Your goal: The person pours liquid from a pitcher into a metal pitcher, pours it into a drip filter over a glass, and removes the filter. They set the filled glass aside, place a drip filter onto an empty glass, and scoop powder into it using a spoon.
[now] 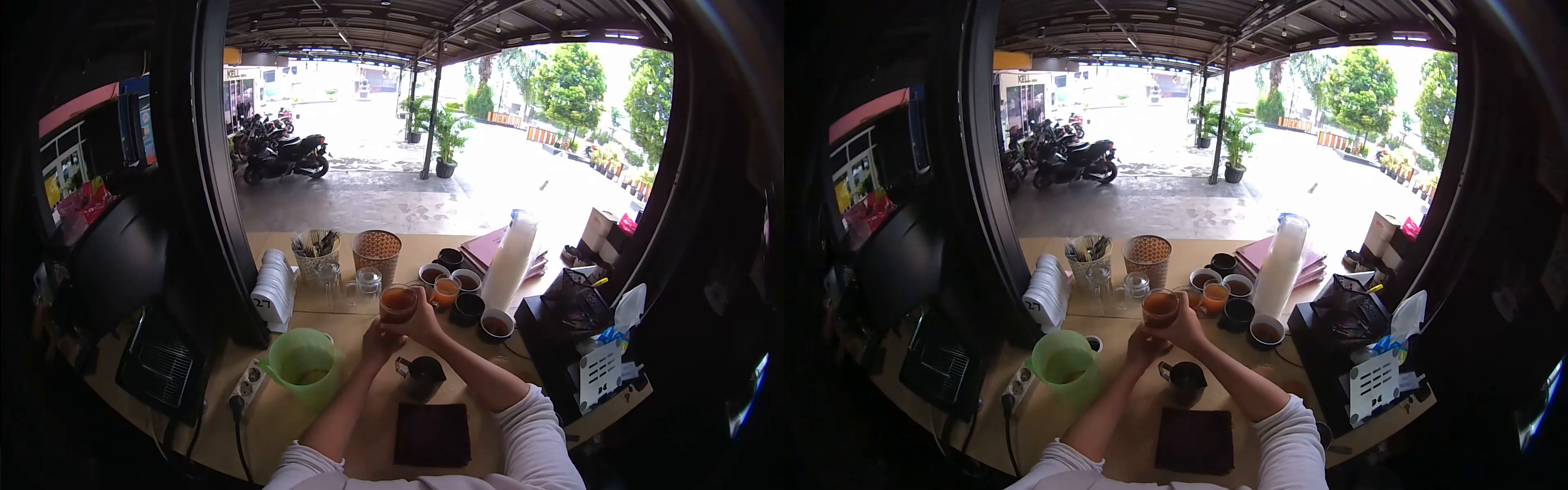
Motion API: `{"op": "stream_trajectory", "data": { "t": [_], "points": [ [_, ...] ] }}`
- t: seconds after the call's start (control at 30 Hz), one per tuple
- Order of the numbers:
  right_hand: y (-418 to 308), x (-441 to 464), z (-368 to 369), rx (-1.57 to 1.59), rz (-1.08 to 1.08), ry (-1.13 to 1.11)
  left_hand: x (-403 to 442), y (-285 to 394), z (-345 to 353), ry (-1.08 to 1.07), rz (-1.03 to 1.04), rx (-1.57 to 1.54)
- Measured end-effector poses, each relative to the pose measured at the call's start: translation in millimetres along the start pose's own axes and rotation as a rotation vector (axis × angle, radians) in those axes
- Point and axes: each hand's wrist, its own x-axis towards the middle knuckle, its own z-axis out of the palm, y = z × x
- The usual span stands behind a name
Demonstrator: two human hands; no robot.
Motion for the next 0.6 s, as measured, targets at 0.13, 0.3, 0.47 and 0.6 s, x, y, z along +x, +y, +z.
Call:
{"op": "stream_trajectory", "data": {
  "t": [0.13, 0.3, 0.47, 0.6],
  "points": [
    [5.2, 0.5, 0.1, 0.028, -0.017, 0.007, -0.6, 2.1, -0.9, -0.029, -0.037, -0.019],
    [7.8, 0.8, 0.2, 0.067, -0.005, 0.006, -3.0, -1.9, 4.3, -0.005, -0.008, -0.093],
    [13.9, 0.4, 0.1, 0.050, -0.002, -0.032, -0.4, -28.6, 15.0, -0.029, 0.007, -0.224],
    [2.3, 2.9, -10.3, 0.061, -0.099, 0.003, -1.3, -40.6, 17.0, -0.020, 0.105, -0.346]
  ]
}}
